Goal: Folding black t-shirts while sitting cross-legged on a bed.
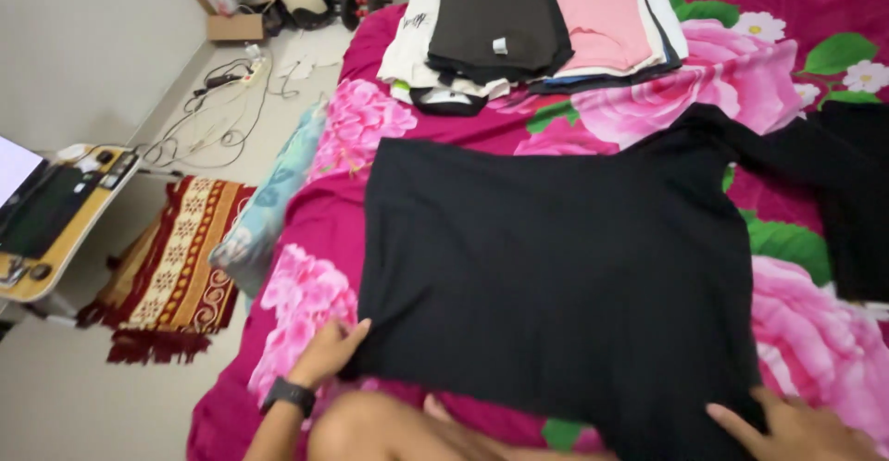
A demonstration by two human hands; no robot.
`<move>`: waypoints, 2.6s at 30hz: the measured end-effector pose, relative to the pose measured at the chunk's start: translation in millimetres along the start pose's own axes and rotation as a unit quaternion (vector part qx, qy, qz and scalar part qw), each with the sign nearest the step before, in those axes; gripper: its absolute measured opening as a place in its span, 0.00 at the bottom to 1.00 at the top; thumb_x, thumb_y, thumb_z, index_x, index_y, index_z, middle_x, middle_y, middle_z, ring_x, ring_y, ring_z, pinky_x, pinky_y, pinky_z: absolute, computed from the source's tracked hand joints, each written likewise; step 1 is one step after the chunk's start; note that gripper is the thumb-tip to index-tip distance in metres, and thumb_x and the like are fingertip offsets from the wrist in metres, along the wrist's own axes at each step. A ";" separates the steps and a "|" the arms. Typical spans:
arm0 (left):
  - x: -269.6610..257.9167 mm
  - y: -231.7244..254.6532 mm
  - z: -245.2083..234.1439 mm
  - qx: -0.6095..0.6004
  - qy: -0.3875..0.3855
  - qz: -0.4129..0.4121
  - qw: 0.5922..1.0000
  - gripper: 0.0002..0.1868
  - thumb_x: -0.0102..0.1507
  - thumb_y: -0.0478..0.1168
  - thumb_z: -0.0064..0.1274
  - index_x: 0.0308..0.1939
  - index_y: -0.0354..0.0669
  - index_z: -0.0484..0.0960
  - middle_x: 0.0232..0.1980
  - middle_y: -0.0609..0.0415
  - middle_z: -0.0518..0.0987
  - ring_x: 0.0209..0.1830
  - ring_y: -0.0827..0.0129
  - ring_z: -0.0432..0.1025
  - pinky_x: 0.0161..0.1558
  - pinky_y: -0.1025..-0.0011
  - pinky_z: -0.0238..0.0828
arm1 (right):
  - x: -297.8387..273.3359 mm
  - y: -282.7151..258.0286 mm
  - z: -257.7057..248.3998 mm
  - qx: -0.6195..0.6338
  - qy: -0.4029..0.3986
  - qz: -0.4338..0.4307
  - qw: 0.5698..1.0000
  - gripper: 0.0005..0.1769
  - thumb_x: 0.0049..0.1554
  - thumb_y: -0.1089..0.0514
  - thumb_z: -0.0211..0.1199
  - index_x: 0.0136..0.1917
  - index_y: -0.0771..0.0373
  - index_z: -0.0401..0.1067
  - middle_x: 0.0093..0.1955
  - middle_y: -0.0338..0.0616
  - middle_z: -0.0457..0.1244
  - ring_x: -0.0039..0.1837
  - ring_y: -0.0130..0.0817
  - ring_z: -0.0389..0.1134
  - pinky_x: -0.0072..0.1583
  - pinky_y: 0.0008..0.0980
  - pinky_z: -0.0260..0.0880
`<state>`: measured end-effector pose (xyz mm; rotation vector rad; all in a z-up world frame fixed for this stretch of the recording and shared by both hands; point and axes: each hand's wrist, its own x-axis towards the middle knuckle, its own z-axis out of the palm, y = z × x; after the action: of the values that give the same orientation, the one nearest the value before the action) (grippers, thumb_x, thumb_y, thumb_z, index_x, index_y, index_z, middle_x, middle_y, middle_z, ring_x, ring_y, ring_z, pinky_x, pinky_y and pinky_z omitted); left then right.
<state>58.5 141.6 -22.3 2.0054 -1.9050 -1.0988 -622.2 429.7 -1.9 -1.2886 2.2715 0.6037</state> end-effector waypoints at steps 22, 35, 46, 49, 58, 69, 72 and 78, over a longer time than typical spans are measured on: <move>-103.6 127.5 -14.8 0.176 0.327 0.070 0.926 0.35 0.59 0.30 0.52 0.71 0.47 0.65 0.52 0.27 0.72 0.45 0.33 0.73 0.40 0.46 0.75 | -147.6 -95.7 -42.2 0.150 0.485 -0.068 0.859 0.36 0.57 0.53 0.61 0.76 0.63 0.62 0.58 0.64 0.67 0.54 0.62 0.70 0.58 0.60 0.67; -171.0 183.8 29.2 0.294 0.356 0.341 0.819 0.23 0.55 0.37 0.55 0.55 0.49 0.79 0.57 0.39 0.75 0.65 0.38 0.65 0.64 0.41 0.58 | -134.0 -117.6 -83.6 0.122 0.347 -0.038 0.929 0.35 0.53 0.46 0.63 0.72 0.58 0.64 0.73 0.70 0.55 0.74 0.77 0.52 0.68 0.82 0.43; -285.1 234.5 68.1 0.321 0.467 0.469 0.677 0.17 0.63 0.41 0.50 0.54 0.45 0.81 0.67 0.35 0.72 0.74 0.38 0.59 0.74 0.37 0.45 | -233.6 -159.4 -76.7 0.090 0.531 -0.151 0.829 0.31 0.54 0.48 0.64 0.67 0.61 0.67 0.69 0.68 0.57 0.73 0.77 0.51 0.66 0.78 0.51; -329.3 242.6 63.8 0.337 0.506 0.507 0.612 0.14 0.64 0.41 0.49 0.53 0.44 0.81 0.69 0.37 0.72 0.76 0.41 0.58 0.76 0.38 0.43 | -261.5 -160.3 -72.2 0.059 0.589 -0.170 0.788 0.27 0.54 0.50 0.64 0.64 0.61 0.69 0.67 0.65 0.59 0.71 0.74 0.55 0.64 0.73 0.57; -378.5 247.6 33.0 0.367 0.557 0.555 0.497 0.12 0.64 0.42 0.48 0.47 0.40 0.80 0.66 0.38 0.74 0.77 0.46 0.59 0.77 0.40 0.43 | -297.6 -177.4 -81.1 0.053 0.598 -0.175 0.780 0.24 0.54 0.52 0.62 0.62 0.60 0.68 0.65 0.62 0.61 0.68 0.68 0.60 0.63 0.69 0.61; -352.1 235.2 41.8 0.344 0.544 0.542 0.539 0.11 0.63 0.42 0.50 0.46 0.43 0.80 0.65 0.41 0.74 0.74 0.47 0.61 0.75 0.43 0.47 | -331.3 -207.6 -94.1 0.026 0.641 -0.231 0.731 0.41 0.51 0.53 0.63 0.76 0.62 0.58 0.63 0.62 0.62 0.66 0.62 0.62 0.62 0.62 0.64; -352.2 234.5 48.5 0.341 0.527 0.542 0.558 0.10 0.63 0.42 0.51 0.45 0.45 0.81 0.67 0.42 0.73 0.75 0.48 0.60 0.76 0.44 0.47 | -330.3 -208.6 -91.8 0.021 0.636 -0.241 0.732 0.41 0.51 0.53 0.64 0.76 0.63 0.58 0.61 0.62 0.62 0.64 0.61 0.63 0.61 0.61 0.64; -351.7 231.2 61.0 0.347 0.493 0.530 0.597 0.11 0.61 0.42 0.52 0.46 0.48 0.83 0.69 0.44 0.71 0.74 0.45 0.58 0.73 0.42 0.47 | -307.3 -214.0 -92.5 0.055 0.653 -0.287 0.699 0.33 0.55 0.56 0.60 0.73 0.63 0.63 0.60 0.61 0.65 0.61 0.60 0.67 0.59 0.55 0.68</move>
<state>-132.3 446.2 204.9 0.7151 -2.1579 0.9872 -310.8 483.3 219.3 -2.7062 2.3527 -1.0277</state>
